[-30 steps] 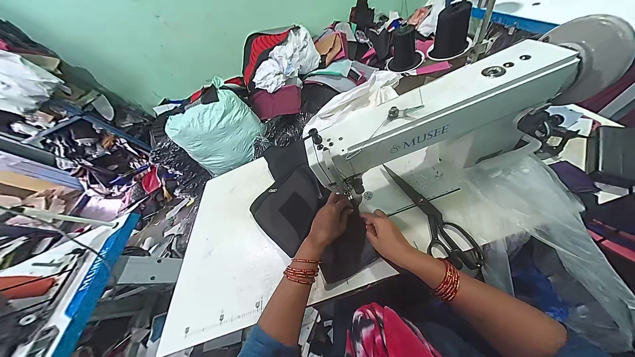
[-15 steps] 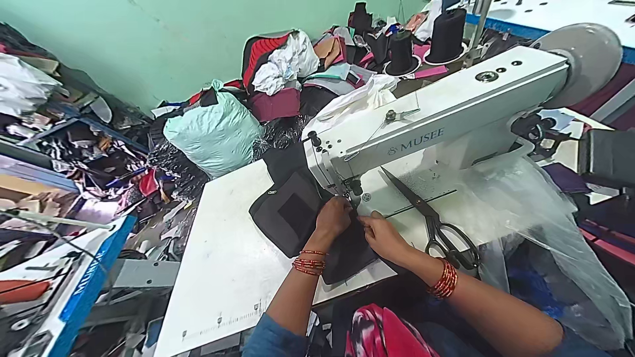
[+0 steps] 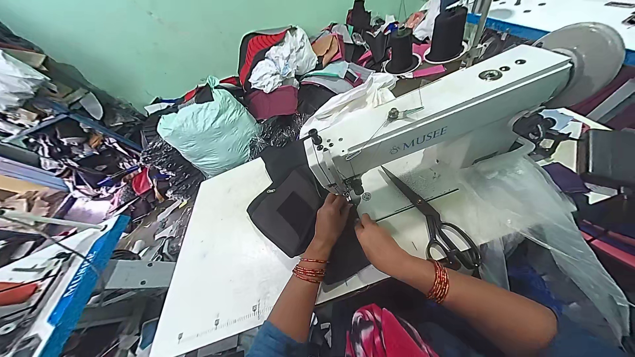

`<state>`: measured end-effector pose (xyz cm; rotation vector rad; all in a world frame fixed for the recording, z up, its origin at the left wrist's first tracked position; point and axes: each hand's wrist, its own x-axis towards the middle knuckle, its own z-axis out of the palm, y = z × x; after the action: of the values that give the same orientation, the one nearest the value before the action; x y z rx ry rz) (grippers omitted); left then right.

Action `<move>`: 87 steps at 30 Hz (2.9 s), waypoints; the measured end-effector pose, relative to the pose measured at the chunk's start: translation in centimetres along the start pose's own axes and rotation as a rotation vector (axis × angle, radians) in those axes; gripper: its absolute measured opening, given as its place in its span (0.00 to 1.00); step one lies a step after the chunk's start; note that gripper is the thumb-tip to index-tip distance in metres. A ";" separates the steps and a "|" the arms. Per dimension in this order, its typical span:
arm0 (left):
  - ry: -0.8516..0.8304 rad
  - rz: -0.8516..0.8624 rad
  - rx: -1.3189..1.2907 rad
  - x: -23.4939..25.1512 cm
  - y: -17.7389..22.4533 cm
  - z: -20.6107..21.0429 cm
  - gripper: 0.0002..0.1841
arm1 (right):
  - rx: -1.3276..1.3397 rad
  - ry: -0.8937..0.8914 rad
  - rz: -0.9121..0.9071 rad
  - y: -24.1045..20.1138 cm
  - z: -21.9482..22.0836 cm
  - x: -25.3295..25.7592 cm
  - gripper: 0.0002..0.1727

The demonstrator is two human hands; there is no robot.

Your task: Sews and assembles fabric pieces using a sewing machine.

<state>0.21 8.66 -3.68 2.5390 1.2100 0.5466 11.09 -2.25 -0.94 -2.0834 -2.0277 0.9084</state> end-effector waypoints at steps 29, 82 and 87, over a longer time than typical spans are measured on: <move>0.198 0.334 0.249 -2.4 -1.1 1.9 0.08 | -0.021 0.033 -0.040 0.3 0.6 -0.1 0.23; 0.016 0.109 0.113 -3.6 -0.7 1.7 0.21 | -0.062 0.288 -0.039 0.9 1.4 2.6 0.22; 0.030 0.116 0.104 -3.1 -1.0 1.7 0.20 | -0.033 0.222 -0.015 0.9 0.8 3.0 0.23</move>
<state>-1.50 6.64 -6.31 2.7112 1.1348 0.5637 11.30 0.21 -3.01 -2.0777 -1.9537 0.6134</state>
